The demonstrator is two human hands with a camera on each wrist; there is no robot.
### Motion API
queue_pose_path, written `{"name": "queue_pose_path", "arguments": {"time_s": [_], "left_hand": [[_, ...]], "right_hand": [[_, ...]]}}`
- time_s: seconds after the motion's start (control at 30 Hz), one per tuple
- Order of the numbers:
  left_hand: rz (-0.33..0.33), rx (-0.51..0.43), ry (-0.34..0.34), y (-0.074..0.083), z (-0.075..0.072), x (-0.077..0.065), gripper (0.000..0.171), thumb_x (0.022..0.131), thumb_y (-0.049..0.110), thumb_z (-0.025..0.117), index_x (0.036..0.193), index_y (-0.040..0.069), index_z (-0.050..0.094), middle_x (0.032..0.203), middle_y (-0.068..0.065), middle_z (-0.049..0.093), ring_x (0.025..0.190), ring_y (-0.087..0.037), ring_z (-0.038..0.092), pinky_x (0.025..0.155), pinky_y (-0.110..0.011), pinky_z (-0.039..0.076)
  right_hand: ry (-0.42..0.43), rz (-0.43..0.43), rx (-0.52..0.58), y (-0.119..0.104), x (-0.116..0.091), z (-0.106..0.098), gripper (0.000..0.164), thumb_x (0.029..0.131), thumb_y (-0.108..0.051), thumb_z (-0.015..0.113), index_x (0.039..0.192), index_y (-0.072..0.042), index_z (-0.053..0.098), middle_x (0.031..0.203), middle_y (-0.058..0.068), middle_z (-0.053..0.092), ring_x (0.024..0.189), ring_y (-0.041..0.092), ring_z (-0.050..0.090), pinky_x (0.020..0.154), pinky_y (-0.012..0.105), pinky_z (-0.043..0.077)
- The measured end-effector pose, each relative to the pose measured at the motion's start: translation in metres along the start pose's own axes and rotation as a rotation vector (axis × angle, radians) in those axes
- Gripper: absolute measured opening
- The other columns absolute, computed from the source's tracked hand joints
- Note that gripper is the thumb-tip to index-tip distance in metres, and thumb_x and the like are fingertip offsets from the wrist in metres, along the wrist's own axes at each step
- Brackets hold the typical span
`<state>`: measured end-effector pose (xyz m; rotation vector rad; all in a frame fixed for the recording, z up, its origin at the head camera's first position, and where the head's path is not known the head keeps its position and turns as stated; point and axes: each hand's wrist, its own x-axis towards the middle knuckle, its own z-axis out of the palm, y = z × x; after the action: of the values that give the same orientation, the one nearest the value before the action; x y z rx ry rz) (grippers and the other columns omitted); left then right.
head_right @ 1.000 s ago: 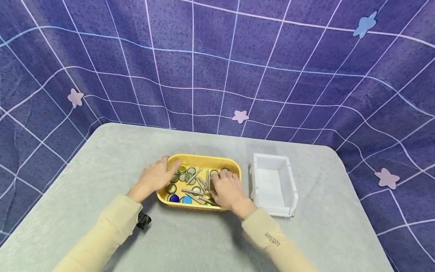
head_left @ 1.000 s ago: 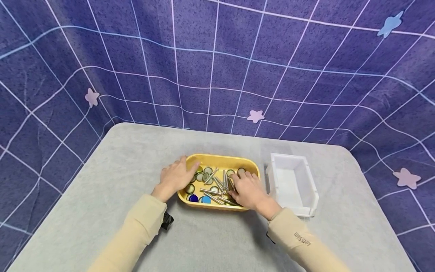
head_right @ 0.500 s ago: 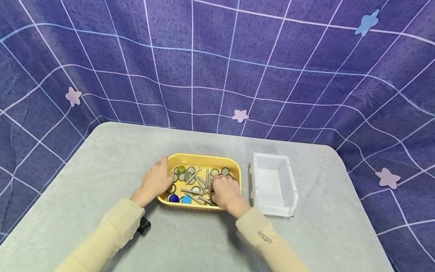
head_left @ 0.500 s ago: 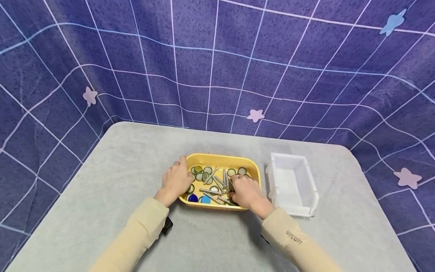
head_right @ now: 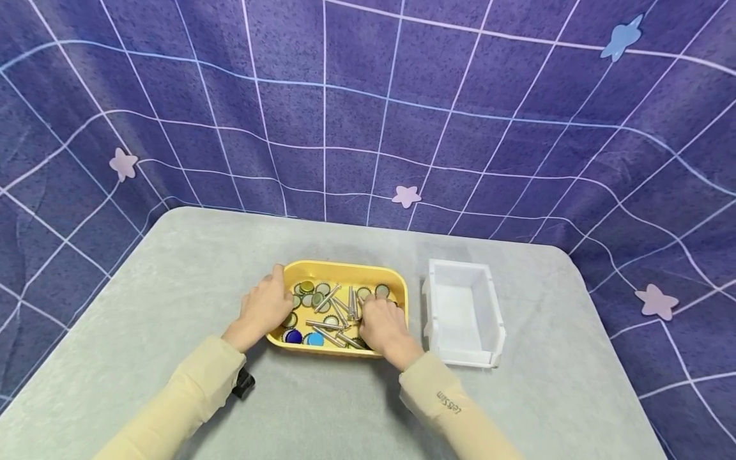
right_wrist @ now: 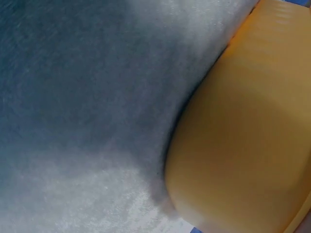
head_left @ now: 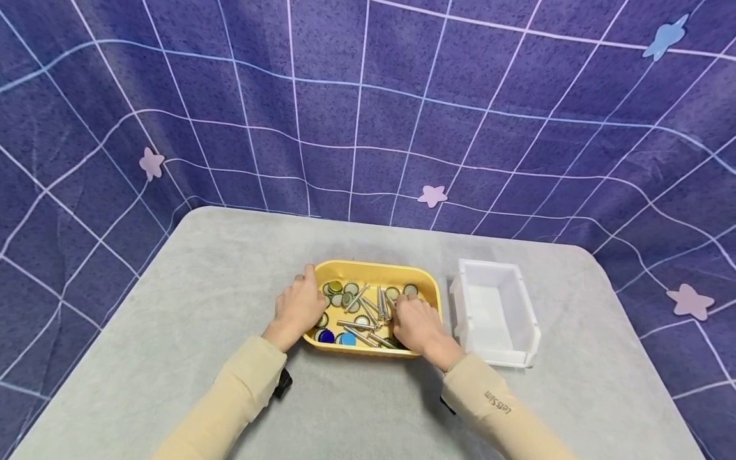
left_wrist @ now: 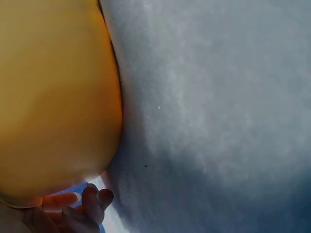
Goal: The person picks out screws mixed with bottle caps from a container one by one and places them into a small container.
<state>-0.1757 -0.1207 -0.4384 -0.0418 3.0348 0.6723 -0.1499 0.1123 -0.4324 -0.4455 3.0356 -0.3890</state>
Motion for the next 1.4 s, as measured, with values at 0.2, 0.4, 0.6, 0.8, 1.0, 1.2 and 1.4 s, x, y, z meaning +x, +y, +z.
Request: {"name": "queue_pose_path", "arguments": {"time_s": [0.2, 0.4, 0.6, 0.8, 1.0, 1.2, 1.4], "left_hand": [[0.002, 0.032, -0.005, 0.002, 0.0, -0.001, 0.051, 0.087, 0.011, 0.059, 0.133, 0.0, 0.038, 0.092, -0.019, 0.06, 0.063, -0.03, 0.058, 0.05, -0.041, 0.047], [-0.003, 0.04, -0.021, 0.001, -0.001, -0.001, 0.06, 0.089, 0.013, 0.061, 0.14, 0.001, 0.033, 0.097, -0.02, 0.06, 0.063, -0.031, 0.058, 0.051, -0.041, 0.047], [-0.01, 0.047, -0.032, 0.001, -0.002, 0.0, 0.061, 0.089, 0.014, 0.063, 0.14, 0.0, 0.032, 0.097, -0.02, 0.06, 0.063, -0.03, 0.058, 0.052, -0.041, 0.047], [0.014, 0.014, -0.024, -0.001, -0.001, 0.001, 0.063, 0.087, 0.012, 0.064, 0.14, 0.0, 0.033, 0.096, -0.02, 0.061, 0.067, -0.03, 0.059, 0.054, -0.042, 0.048], [0.022, -0.042, -0.018, -0.003, -0.001, 0.0, 0.065, 0.086, 0.009, 0.062, 0.143, 0.001, 0.032, 0.097, -0.019, 0.063, 0.074, -0.033, 0.063, 0.058, -0.045, 0.05], [0.019, -0.049, -0.021, -0.003, 0.0, 0.0, 0.064, 0.086, 0.009, 0.062, 0.143, 0.001, 0.033, 0.098, -0.019, 0.064, 0.074, -0.033, 0.063, 0.059, -0.045, 0.05], [0.021, -0.048, -0.004, -0.002, 0.0, 0.0, 0.06, 0.086, 0.008, 0.059, 0.141, 0.001, 0.035, 0.096, -0.018, 0.064, 0.074, -0.033, 0.063, 0.058, -0.044, 0.049]], "right_hand": [[-0.01, -0.039, 0.058, 0.001, 0.0, -0.007, 0.016, 0.096, -0.016, 0.059, 0.081, -0.011, 0.056, 0.073, 0.008, 0.058, 0.062, 0.029, 0.059, 0.049, 0.039, 0.044], [-0.023, -0.1, 0.26, 0.009, 0.005, -0.03, 0.007, 0.095, -0.014, 0.062, 0.095, -0.008, 0.061, 0.07, 0.001, 0.059, 0.059, 0.014, 0.052, 0.053, 0.03, 0.044], [-0.04, -0.147, 0.403, 0.03, 0.009, -0.062, 0.015, 0.099, -0.018, 0.055, 0.106, -0.006, 0.06, 0.072, 0.002, 0.058, 0.056, 0.01, 0.045, 0.052, 0.024, 0.041], [0.004, -0.176, 0.362, 0.052, 0.007, -0.085, 0.015, 0.1, -0.02, 0.055, 0.107, -0.008, 0.062, 0.066, 0.001, 0.056, 0.056, 0.01, 0.047, 0.054, 0.026, 0.041], [0.048, -0.163, 0.335, 0.072, 0.004, -0.096, 0.014, 0.1, -0.018, 0.056, 0.105, -0.007, 0.061, 0.071, 0.008, 0.064, 0.057, 0.009, 0.052, 0.051, 0.025, 0.042], [0.076, -0.156, 0.295, 0.091, -0.001, -0.103, 0.012, 0.099, -0.017, 0.057, 0.105, -0.007, 0.061, 0.068, 0.005, 0.064, 0.056, 0.009, 0.051, 0.053, 0.025, 0.041], [0.07, -0.154, 0.227, 0.11, -0.009, -0.11, 0.013, 0.099, -0.018, 0.057, 0.105, -0.007, 0.059, 0.067, 0.005, 0.066, 0.055, 0.008, 0.05, 0.056, 0.026, 0.042]]}}
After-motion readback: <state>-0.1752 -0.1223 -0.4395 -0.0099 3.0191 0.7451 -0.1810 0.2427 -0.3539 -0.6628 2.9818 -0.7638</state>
